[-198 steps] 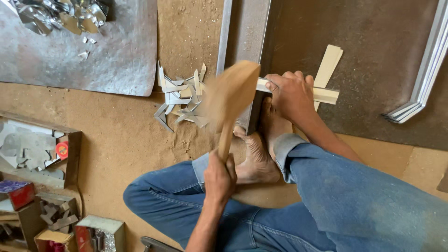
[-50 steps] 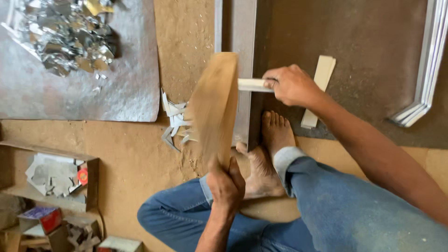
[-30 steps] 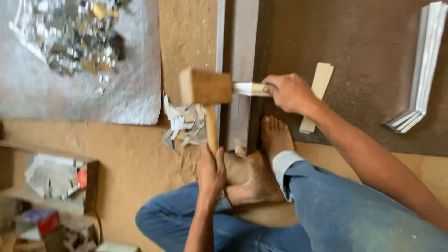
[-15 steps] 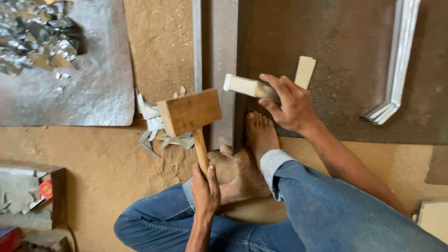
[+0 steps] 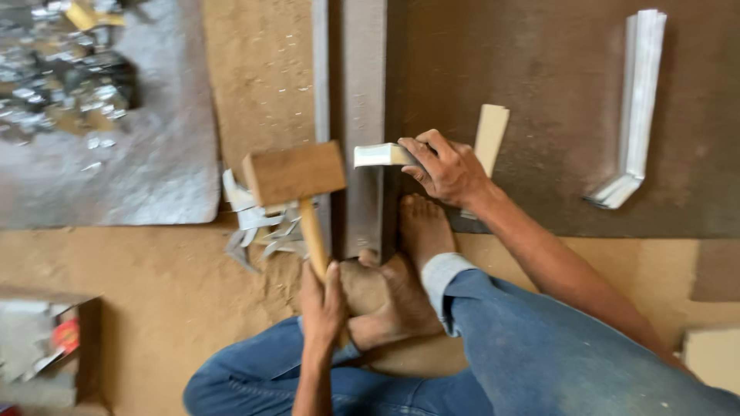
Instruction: The person sits on the ground and bends thin metal strips by hand over a metal angle form, striking them with a wooden mallet to fold the edges. They reposition each strip, hammer along its length, and set finished bent pieces aside with a pile of completed angle pieces nearby.
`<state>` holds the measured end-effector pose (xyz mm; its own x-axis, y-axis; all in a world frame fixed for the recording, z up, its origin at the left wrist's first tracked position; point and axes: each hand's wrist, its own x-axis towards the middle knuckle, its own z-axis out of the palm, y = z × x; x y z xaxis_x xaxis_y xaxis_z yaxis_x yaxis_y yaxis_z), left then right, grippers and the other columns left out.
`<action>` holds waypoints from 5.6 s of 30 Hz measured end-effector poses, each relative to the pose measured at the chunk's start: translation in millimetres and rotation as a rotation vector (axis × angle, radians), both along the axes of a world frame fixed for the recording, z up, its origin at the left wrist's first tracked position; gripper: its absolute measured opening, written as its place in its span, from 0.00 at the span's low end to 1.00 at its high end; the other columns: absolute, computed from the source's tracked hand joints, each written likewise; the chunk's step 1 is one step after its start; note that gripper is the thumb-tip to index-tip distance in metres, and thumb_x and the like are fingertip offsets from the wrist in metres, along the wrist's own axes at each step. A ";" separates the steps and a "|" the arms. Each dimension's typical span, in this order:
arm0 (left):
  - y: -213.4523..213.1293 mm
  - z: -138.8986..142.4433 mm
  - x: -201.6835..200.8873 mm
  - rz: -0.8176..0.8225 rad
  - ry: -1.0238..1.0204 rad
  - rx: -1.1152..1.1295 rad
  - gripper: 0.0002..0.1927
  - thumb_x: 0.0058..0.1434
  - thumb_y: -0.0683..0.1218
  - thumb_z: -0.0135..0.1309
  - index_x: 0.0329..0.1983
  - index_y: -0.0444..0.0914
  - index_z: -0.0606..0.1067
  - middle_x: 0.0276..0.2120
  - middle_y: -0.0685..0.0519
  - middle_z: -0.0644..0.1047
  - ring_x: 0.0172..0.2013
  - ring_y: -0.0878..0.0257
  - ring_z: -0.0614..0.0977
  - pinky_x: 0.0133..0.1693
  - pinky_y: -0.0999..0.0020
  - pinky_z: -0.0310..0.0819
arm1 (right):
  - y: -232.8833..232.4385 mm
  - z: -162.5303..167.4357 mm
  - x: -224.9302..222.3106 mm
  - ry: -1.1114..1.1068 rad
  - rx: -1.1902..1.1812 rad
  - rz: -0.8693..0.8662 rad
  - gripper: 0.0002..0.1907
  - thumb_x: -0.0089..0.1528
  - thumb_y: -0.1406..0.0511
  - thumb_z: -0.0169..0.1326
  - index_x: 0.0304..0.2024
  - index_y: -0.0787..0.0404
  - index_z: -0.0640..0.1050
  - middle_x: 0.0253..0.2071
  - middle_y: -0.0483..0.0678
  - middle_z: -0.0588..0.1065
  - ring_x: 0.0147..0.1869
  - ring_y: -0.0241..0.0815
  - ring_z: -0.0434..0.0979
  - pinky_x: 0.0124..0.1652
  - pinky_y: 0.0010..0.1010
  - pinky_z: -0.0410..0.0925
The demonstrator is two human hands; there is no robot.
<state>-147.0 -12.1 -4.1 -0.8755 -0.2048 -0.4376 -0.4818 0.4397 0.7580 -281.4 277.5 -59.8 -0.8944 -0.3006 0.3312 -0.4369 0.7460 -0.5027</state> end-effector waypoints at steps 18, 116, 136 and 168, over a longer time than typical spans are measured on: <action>18.1 -45.7 52.6 -0.055 -0.169 0.046 0.14 0.65 0.48 0.54 0.47 0.34 0.70 0.25 0.45 0.77 0.25 0.56 0.78 0.29 0.60 0.73 | 167.2 -80.8 53.6 -0.283 0.377 -1.074 0.18 0.69 0.61 0.54 0.55 0.68 0.74 0.49 0.63 0.70 0.56 0.62 0.67 0.52 0.53 0.62; 147.7 -112.7 -68.7 0.099 -0.056 0.878 0.23 0.63 0.37 0.59 0.61 0.31 0.72 0.45 0.45 0.81 0.47 0.61 0.82 0.51 0.65 0.78 | 50.3 -70.6 58.9 -0.592 -0.996 -0.669 0.08 0.64 0.68 0.63 0.41 0.65 0.78 0.35 0.46 0.79 0.37 0.31 0.75 0.37 0.23 0.69; 84.0 -5.7 -53.0 -0.539 0.442 -0.216 0.25 0.51 0.43 0.65 0.53 0.35 0.74 0.43 0.43 0.80 0.44 0.47 0.81 0.45 0.57 0.77 | -57.7 65.4 20.2 -0.424 -1.259 0.363 0.12 0.72 0.57 0.54 0.37 0.57 0.75 0.31 0.43 0.75 0.31 0.31 0.74 0.32 0.27 0.72; 40.4 -13.4 -10.6 -0.074 0.568 -0.306 0.24 0.62 0.44 0.59 0.59 0.32 0.71 0.40 0.40 0.75 0.36 0.46 0.79 0.38 0.58 0.75 | -46.7 -30.7 -21.0 -0.282 -0.689 -0.353 0.11 0.76 0.59 0.47 0.46 0.61 0.67 0.29 0.38 0.65 0.31 0.27 0.63 0.30 0.25 0.61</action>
